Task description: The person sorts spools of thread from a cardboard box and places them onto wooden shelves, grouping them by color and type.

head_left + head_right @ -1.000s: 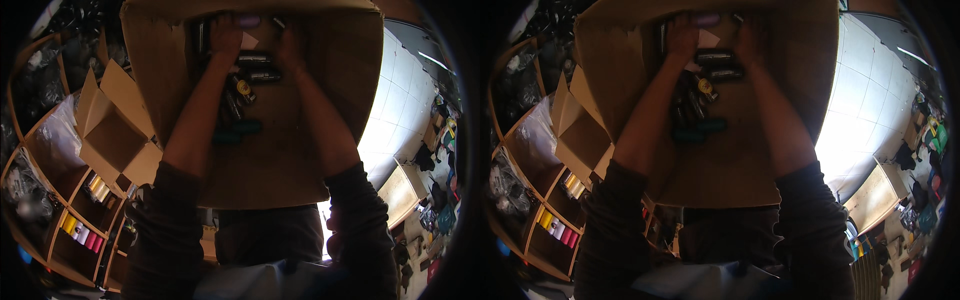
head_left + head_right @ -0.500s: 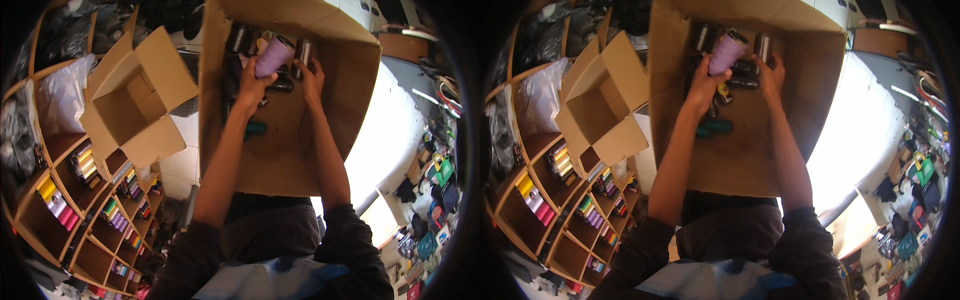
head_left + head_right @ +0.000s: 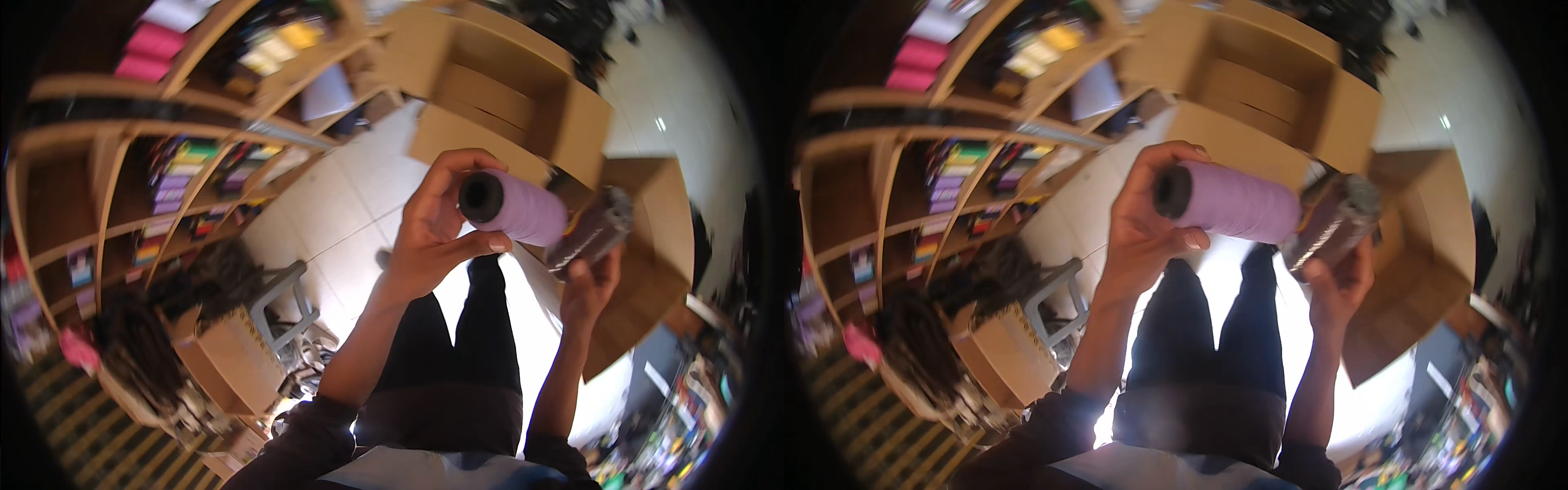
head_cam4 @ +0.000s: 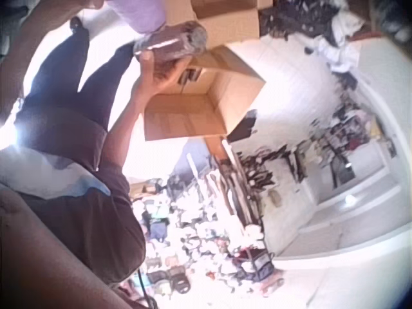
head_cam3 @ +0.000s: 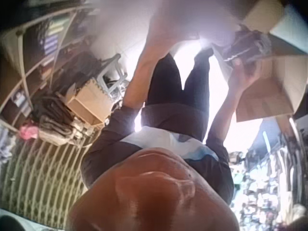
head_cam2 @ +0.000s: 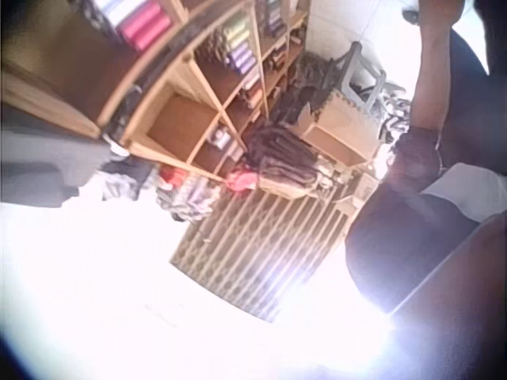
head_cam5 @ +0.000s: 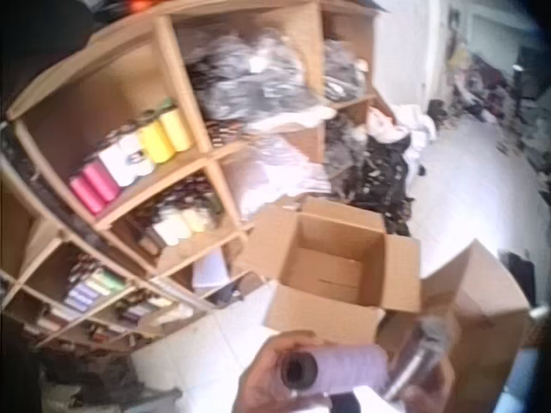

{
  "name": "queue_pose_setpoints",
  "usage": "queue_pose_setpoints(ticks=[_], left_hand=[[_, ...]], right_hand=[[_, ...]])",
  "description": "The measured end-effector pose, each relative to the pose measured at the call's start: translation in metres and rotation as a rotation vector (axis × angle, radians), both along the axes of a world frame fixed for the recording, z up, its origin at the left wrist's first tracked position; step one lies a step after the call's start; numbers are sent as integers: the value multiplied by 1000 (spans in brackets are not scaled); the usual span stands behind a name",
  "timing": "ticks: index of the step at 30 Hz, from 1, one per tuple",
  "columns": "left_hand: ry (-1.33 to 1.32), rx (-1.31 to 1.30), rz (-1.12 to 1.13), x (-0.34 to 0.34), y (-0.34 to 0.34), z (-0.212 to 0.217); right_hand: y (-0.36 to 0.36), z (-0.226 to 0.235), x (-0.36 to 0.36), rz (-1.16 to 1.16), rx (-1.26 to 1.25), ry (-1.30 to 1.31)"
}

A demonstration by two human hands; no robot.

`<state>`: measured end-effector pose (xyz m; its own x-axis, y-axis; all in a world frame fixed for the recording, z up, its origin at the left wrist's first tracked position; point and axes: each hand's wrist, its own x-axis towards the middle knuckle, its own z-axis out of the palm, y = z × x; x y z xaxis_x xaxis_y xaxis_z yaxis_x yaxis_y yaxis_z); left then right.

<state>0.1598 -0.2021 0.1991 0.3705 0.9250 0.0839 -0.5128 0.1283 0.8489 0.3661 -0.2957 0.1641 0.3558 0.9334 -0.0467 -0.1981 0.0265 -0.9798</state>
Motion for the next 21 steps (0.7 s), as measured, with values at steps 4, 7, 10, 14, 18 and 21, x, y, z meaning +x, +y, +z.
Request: queue_pose_setpoints(ticks=[4,7,10,14,18,21], left_hand=[[155,-99,254,-124,-21,-15],[330,-70,473,-201,-30,-54],[434,-126,539,-251,-34,-76],[576,-123,600,-288,-30,-120],[665,-60,768,-294,-8,-151],[746,-4,837,-292,35,-158]], right_hand=[[33,-11,-160,316,-36,-105],[48,-49,-250,547,-189,148],[64,-78,-303,685,-120,-35],[83,-112,-335,748,-183,-137],[113,-137,-348,762,-208,-207],[152,-153,-356,677,-178,-127]])
